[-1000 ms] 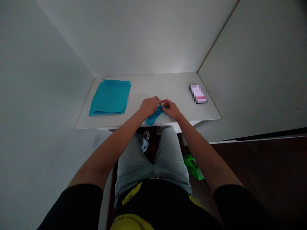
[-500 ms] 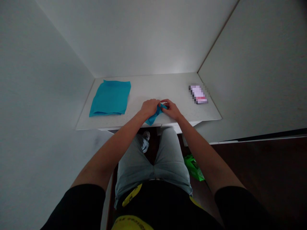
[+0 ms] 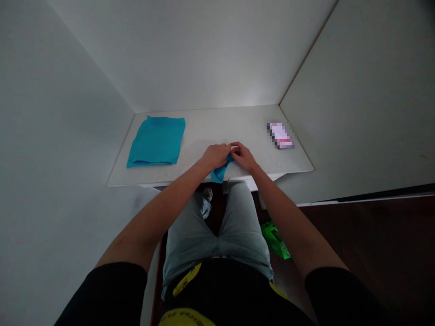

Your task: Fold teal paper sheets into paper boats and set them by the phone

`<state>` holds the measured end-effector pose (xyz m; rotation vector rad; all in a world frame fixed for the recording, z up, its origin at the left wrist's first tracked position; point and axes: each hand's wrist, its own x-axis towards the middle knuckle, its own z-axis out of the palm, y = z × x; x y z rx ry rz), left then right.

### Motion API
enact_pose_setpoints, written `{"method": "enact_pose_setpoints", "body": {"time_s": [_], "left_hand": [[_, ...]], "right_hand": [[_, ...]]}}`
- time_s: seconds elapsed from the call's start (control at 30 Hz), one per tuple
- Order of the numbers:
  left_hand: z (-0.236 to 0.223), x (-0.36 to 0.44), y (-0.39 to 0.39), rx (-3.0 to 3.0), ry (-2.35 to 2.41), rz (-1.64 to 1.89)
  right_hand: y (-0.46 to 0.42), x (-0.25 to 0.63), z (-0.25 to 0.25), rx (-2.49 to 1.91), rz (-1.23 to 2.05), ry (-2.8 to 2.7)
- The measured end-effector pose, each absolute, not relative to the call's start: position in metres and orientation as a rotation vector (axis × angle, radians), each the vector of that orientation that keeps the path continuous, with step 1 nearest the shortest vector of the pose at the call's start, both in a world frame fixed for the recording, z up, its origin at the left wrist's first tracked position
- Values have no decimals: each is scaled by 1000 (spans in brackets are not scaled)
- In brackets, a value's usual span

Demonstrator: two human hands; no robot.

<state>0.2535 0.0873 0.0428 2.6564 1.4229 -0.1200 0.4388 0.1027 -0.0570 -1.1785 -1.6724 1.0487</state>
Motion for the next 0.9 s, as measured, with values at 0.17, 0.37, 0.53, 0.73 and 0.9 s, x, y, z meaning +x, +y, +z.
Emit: {"method": "enact_pose_setpoints", "body": {"time_s": [0.17,0.37,0.53,0.73,0.9], "left_hand": [[51,250,86,2595,1477,-84],[53,233,102,2280,1598,244],[54,232,110,1753,1607,490],[65,227,116,1306,1428,663],[67,200,123,1135,1422,665]], "right_hand": [[102,439,-57,-1207,1001,-1744],[101,438,-54,-1243,934,-1745],[96,439,-48,-1298,916,-1775],[97,440,-47,-1268,913,-1742],[101,440,-52,-1300,896,-1619]]}}
